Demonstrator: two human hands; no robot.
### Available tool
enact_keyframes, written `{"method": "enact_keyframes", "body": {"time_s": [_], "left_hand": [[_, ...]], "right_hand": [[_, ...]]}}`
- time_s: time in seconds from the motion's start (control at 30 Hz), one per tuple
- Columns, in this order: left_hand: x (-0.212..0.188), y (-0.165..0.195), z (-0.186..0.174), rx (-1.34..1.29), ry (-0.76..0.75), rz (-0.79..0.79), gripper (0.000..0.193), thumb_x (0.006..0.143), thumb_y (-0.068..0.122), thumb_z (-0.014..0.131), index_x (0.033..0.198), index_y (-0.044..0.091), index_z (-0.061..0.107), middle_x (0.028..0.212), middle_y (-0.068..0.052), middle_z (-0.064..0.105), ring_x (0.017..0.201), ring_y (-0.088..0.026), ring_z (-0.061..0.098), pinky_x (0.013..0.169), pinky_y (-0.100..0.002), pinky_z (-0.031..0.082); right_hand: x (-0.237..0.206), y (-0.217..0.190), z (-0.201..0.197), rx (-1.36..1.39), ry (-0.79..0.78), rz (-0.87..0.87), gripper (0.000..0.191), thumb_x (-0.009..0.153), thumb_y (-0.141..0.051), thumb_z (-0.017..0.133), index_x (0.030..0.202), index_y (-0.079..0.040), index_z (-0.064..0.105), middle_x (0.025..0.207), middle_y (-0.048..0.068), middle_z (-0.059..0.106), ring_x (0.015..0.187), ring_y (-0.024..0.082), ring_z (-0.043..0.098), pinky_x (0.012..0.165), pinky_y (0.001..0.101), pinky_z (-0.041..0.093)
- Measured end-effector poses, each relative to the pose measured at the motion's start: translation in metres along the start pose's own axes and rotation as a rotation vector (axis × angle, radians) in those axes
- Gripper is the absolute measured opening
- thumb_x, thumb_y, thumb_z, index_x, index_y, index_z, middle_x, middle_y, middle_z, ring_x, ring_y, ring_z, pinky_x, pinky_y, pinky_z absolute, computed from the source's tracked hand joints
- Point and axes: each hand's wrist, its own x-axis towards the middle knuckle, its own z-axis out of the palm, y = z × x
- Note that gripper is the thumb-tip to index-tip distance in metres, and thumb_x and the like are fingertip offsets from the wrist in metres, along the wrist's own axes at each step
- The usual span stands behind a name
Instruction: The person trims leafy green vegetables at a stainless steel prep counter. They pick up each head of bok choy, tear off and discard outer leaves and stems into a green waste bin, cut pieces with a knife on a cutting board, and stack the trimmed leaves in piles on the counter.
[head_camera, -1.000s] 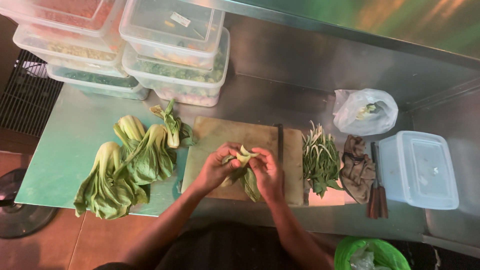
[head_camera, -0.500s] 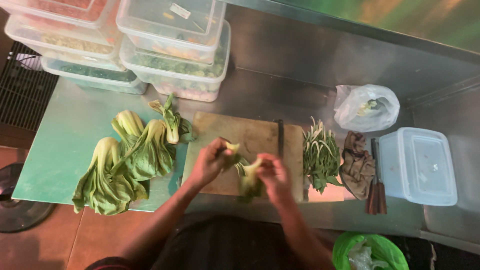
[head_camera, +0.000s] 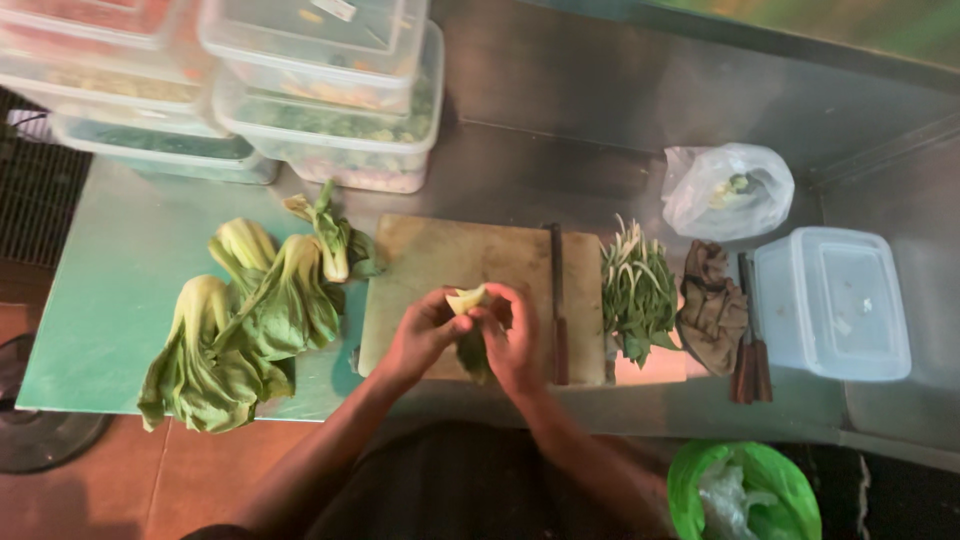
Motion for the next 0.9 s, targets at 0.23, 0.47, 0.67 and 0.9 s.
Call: {"method": "enact_keyframes", "body": {"time_s": [0.23, 0.47, 0.67, 0.9], "left_hand": [[-0.023, 0.017, -0.022, 0.107, 0.104, 0.092, 0.036, 0.107, 0.027, 0.054, 0.136, 0.006, 0.053, 0.124, -0.002, 0.061, 0.11, -0.01, 0.056, 0.095, -0.028, 0.048], [-0.025, 0.061, -0.058, -0.225, 0.083, 0.052, 0.056, 0.104, 0.047, 0.056, 0.145, 0.011, 0.044, 0.114, -0.005, 0.055, 0.105, -0.019, 0.055, 0.093, -0.037, 0.049], [-0.023, 0.062, -0.053, -0.061, 0.041, -0.045, 0.063, 0.103, 0.054, 0.05, 0.146, 0.008, 0.047, 0.109, -0.004, 0.056, 0.098, -0.017, 0.055, 0.084, -0.033, 0.047], [-0.039, 0.055, -0.047, -0.192, -0.116, -0.142, 0.061, 0.106, 0.053, 0.044, 0.145, 0.007, 0.051, 0.105, -0.007, 0.061, 0.094, -0.017, 0.06, 0.083, -0.032, 0.05]], "right_hand": [[-0.021, 0.051, -0.025, 0.158, 0.03, 0.147, 0.027, 0.101, -0.013, 0.068, 0.126, -0.004, 0.062, 0.103, 0.004, 0.069, 0.09, 0.009, 0.063, 0.079, 0.0253, 0.052], [-0.026, 0.103, -0.043, -0.544, -0.133, 0.019, 0.038, 0.092, -0.024, 0.073, 0.123, -0.004, 0.064, 0.112, 0.015, 0.071, 0.103, 0.031, 0.067, 0.088, 0.044, 0.054], [-0.014, 0.127, 0.0, -0.878, -0.313, -0.042, 0.045, 0.092, -0.027, 0.073, 0.13, -0.004, 0.063, 0.118, 0.02, 0.066, 0.103, 0.041, 0.063, 0.086, 0.0516, 0.049], [0.018, 0.165, 0.017, -0.722, -0.475, 0.04, 0.037, 0.08, -0.022, 0.079, 0.111, -0.006, 0.068, 0.105, 0.018, 0.07, 0.101, 0.039, 0.066, 0.085, 0.0491, 0.053]]}}
